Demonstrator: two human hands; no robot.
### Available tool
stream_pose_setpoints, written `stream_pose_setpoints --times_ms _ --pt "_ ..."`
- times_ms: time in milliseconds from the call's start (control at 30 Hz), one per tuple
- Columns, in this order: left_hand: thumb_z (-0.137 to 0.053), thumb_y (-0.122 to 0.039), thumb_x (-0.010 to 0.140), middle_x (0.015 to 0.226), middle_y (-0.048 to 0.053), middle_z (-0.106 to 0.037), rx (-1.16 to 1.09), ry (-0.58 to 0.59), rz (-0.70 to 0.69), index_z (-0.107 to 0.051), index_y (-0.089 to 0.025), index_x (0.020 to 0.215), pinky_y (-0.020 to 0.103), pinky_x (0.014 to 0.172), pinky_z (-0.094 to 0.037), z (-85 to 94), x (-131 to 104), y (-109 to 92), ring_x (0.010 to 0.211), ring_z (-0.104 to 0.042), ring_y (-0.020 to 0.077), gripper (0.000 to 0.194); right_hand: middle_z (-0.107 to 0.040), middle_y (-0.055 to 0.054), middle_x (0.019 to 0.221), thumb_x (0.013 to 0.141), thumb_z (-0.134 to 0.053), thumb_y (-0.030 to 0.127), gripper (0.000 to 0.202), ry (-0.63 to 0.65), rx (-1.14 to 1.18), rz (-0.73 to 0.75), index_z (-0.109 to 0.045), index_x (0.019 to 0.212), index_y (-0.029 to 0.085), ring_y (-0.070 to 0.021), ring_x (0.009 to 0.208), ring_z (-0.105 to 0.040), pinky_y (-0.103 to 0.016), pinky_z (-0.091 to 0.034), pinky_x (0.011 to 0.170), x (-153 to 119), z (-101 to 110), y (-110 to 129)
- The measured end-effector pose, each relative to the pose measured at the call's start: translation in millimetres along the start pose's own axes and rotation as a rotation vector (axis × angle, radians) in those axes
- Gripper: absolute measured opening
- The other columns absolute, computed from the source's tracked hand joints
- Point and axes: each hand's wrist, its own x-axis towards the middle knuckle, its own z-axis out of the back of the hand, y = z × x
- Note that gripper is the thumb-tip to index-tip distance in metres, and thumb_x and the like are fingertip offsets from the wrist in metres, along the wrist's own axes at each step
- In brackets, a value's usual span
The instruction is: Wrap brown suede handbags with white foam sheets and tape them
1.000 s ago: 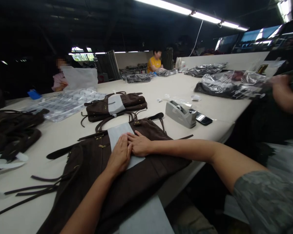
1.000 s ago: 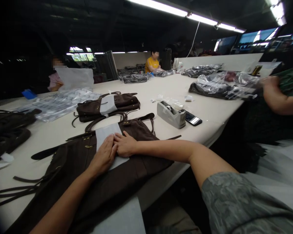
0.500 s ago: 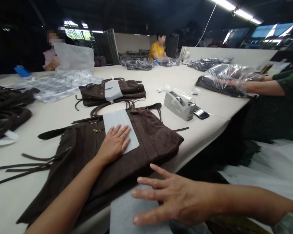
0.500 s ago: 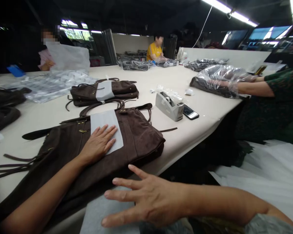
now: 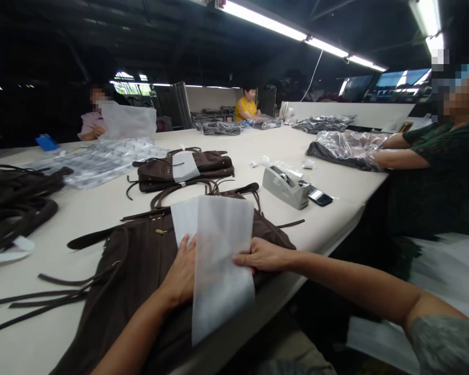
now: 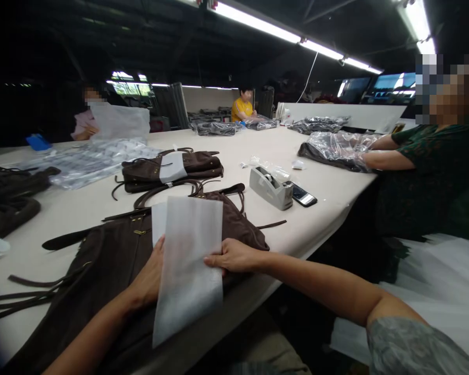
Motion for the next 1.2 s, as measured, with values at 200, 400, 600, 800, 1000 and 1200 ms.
stream_pose_setpoints --times_ms 200,400,600,800,1000,1200 --pt "-0.062 -0.047 0.073 0.129 0.013 -0.055 -0.315 -0.187 0.102 -0.059 -0.019 0.119 0.051 0.112 -0.026 -4.0 -15.8 0.6 0.121 -0.046 0.0347 0.054 -0.044 0.005 0.05 0.081 -0.06 0.052 0.042 -0.056 0.077 -0.005 -0.055 0.063 0.014 -0.0062 0.045 -0.037 -0.019 -0.026 0.043 32.9 -9.2 0.0" --pt "-0.038 -0.039 0.085 0.092 0.007 -0.06 -0.367 -0.415 0.335 -0.056 -0.023 0.085 0.037 0.083 -0.044 8.8 -12.3 -7.8 0.09 -0.056 0.026 0.025 -0.039 0.005 0.053 0.076 -0.066 0.047 0.043 -0.328 -0.255 0.108 -0.052 0.053 0.014 -0.0073 0.053 -0.036 -0.021 -0.025 0.049 76.7 -13.9 -4.9" --pt "-0.034 -0.055 0.087 0.078 0.004 -0.06 -0.286 -0.433 0.557 -0.055 -0.023 0.081 0.033 0.071 -0.043 20.6 -8.7 -4.5 0.078 -0.058 0.025 0.039 -0.044 0.004 0.054 0.079 -0.063 0.049 0.044 -0.362 -0.519 0.1 -0.052 0.053 0.016 -0.0082 0.057 -0.041 -0.023 -0.025 0.053 106.8 -17.3 -0.5" --pt "-0.044 -0.044 0.083 0.084 0.006 -0.061 -0.052 -0.455 0.593 -0.054 -0.021 0.083 0.034 0.074 -0.044 25.1 9.3 6.5 0.079 -0.059 0.0246 0.025 -0.034 0.005 0.05 0.082 -0.059 0.048 0.047 -0.338 -0.413 0.073 -0.047 0.05 0.015 -0.007 0.052 -0.036 -0.023 -0.022 0.05 120.5 -14.0 -3.5" --pt "-0.04 -0.05 0.087 0.103 0.011 -0.052 0.183 -0.543 0.654 -0.053 -0.02 0.081 0.039 0.076 -0.044 26.3 13.1 15.5 0.09 -0.056 0.0281 0.033 -0.039 0.005 0.052 0.08 -0.063 0.04 0.037 -0.478 -0.212 0.153 -0.055 0.055 0.014 -0.0066 0.053 -0.038 -0.021 -0.025 0.05 126.1 -15.2 -17.2" --pt "-0.03 -0.048 0.091 0.1 0.011 -0.053 0.328 -0.388 0.628 -0.051 -0.022 0.085 0.036 0.065 -0.036 33.4 25.6 11.6 0.094 -0.054 0.031 0.034 -0.055 0.002 0.061 0.079 -0.065 0.038 0.026 -0.522 -0.317 0.032 -0.066 0.066 0.015 -0.0099 0.062 -0.049 -0.022 -0.029 0.054 133.2 -12.1 -10.0"
